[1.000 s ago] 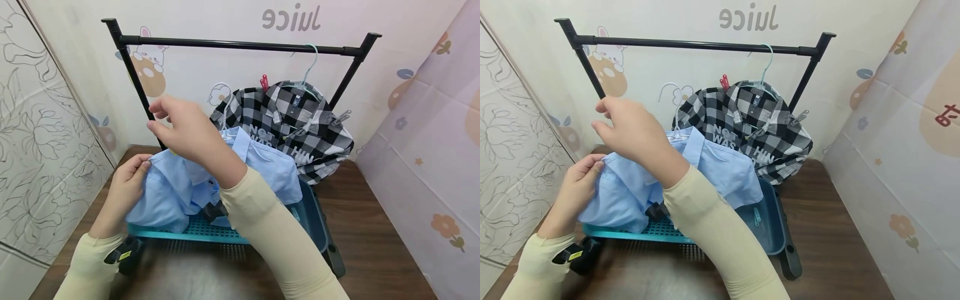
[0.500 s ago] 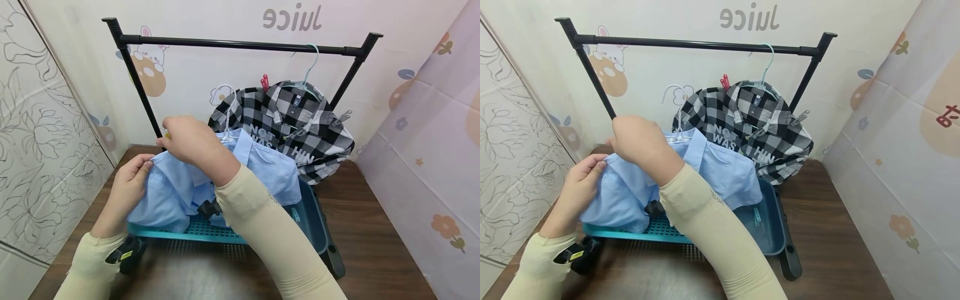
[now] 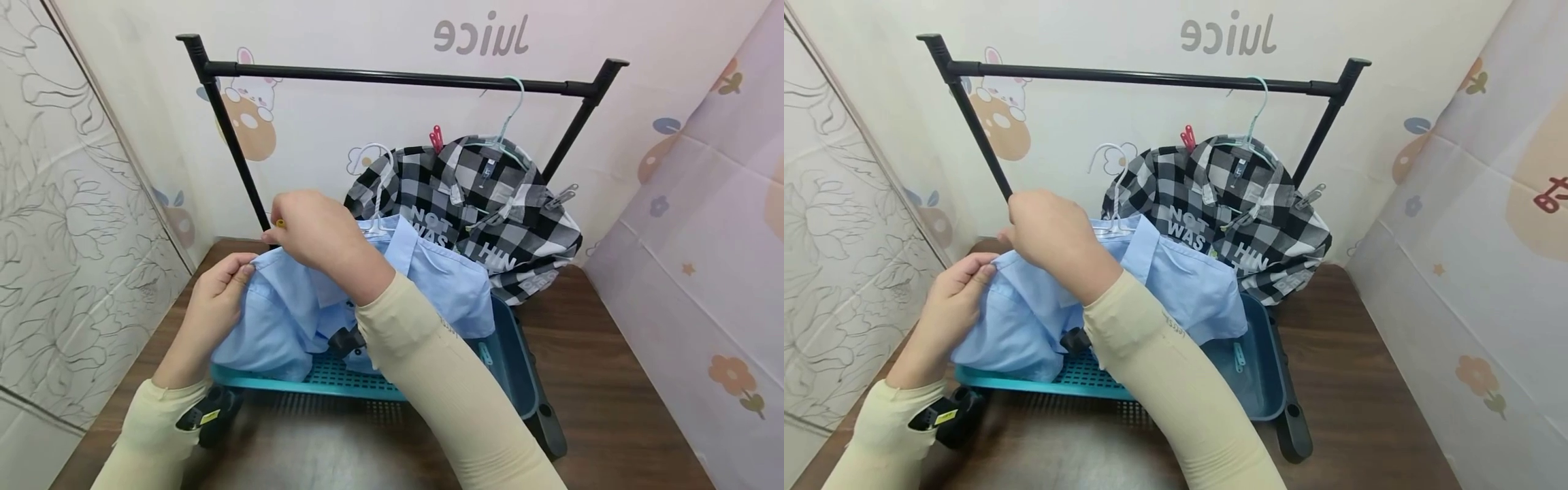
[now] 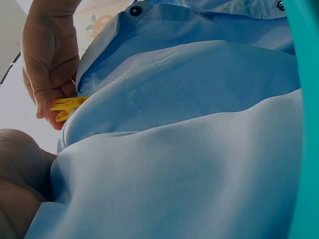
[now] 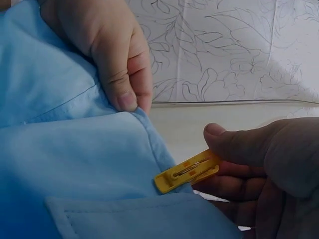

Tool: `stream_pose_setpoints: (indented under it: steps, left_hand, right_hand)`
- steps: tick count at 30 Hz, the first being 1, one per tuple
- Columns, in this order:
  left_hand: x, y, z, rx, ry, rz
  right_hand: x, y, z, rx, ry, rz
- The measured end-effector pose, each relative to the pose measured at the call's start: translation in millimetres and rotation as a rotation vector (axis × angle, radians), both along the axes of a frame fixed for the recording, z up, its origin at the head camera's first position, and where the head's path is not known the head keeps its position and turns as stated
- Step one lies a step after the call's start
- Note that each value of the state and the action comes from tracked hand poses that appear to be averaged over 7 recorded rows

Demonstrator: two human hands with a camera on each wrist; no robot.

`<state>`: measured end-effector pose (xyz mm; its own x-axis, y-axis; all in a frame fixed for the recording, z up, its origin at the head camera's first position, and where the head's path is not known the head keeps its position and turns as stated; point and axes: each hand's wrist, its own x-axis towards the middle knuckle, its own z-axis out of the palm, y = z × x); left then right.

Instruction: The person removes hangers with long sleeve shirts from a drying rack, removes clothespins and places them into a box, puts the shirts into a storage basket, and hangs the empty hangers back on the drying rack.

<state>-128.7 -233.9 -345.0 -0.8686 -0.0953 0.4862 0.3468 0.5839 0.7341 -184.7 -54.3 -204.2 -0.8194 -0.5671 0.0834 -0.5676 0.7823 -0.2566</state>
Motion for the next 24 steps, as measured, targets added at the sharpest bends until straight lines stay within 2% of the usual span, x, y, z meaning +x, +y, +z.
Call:
stream_pose_setpoints:
  steps: [16,24]
  left_hand:
    - [-0.6,0.3,0.2,-0.012,0.014,0.004]
    - [0.4,-0.2,1.0,0.003,0.028,0.017]
  right_hand:
    - [-4.2,5,-8.2,-0.189,0.084,0.012]
    - [-4.1,8,-11.6,-0.341,0.168,0.070]
